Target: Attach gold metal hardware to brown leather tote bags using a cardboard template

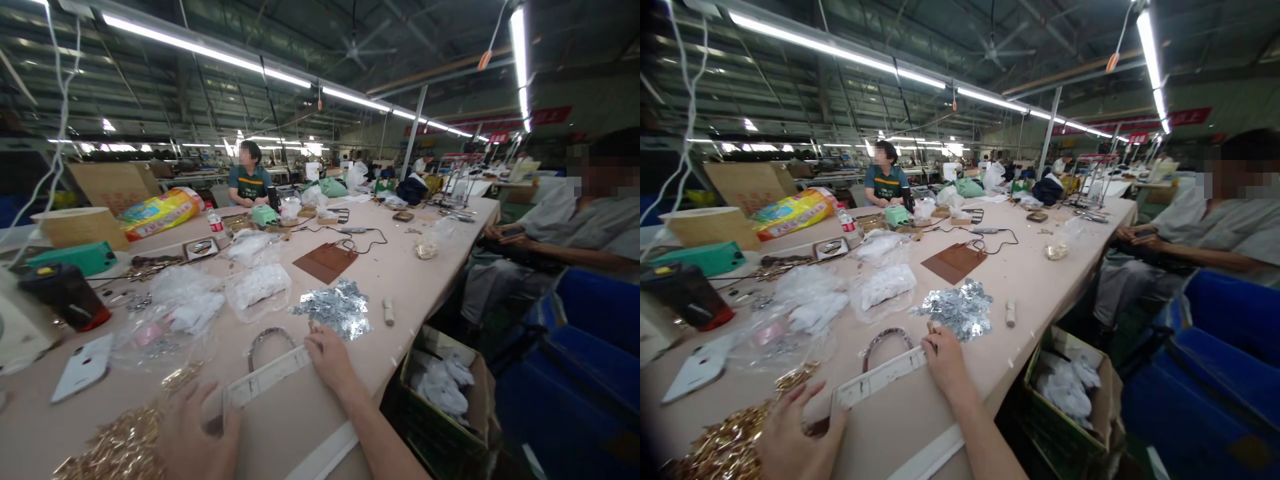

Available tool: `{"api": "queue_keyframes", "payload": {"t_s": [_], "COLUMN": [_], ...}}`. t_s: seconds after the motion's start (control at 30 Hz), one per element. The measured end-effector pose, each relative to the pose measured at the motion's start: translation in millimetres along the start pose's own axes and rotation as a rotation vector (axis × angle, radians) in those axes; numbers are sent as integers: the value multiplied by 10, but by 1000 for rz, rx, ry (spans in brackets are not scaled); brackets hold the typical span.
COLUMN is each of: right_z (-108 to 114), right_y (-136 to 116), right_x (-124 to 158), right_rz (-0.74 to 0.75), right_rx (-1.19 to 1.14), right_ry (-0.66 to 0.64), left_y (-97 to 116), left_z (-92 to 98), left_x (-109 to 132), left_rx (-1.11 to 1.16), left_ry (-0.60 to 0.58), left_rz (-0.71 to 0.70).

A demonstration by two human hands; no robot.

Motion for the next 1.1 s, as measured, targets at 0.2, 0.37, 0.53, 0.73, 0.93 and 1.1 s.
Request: {"api": "queue_keyframes", "payload": {"t_s": [0.2, 0.37, 0.53, 0.73, 0.93, 1.1], "right_z": [13, 34, 237, 824, 1035, 894], "right_y": [-25, 6, 133, 522, 888, 965], "right_x": [-20, -3, 12, -40, -210, -397], "right_rz": [2, -24, -136, -150, -79, -27], "right_rx": [-29, -142, -289, -78, 152, 319], "right_ry": [-14, 80, 223, 414, 336, 225], "left_y": [349, 259, 131, 86, 119, 110], "left_z": [-110, -510, -618, -582, -564, -540], "left_x": [-57, -195, -209, -148, -193, -184], "left_rx": [-77, -91, -86, -65, -26, -14], "left_ry": [-120, -500, -475, -465, -491, -520], "left_rz": [-589, -675, -536, -479, -448, -385]}}
Point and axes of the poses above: each hand's wrist, its own x-axis away from the middle knuckle, its own z-axis out of the back of the hand, y = z × x, the point moved 3 cm from there along -x, towards the middle knuckle, and after that the axes turned 2 degrees about -z, right-handed, at the moved point
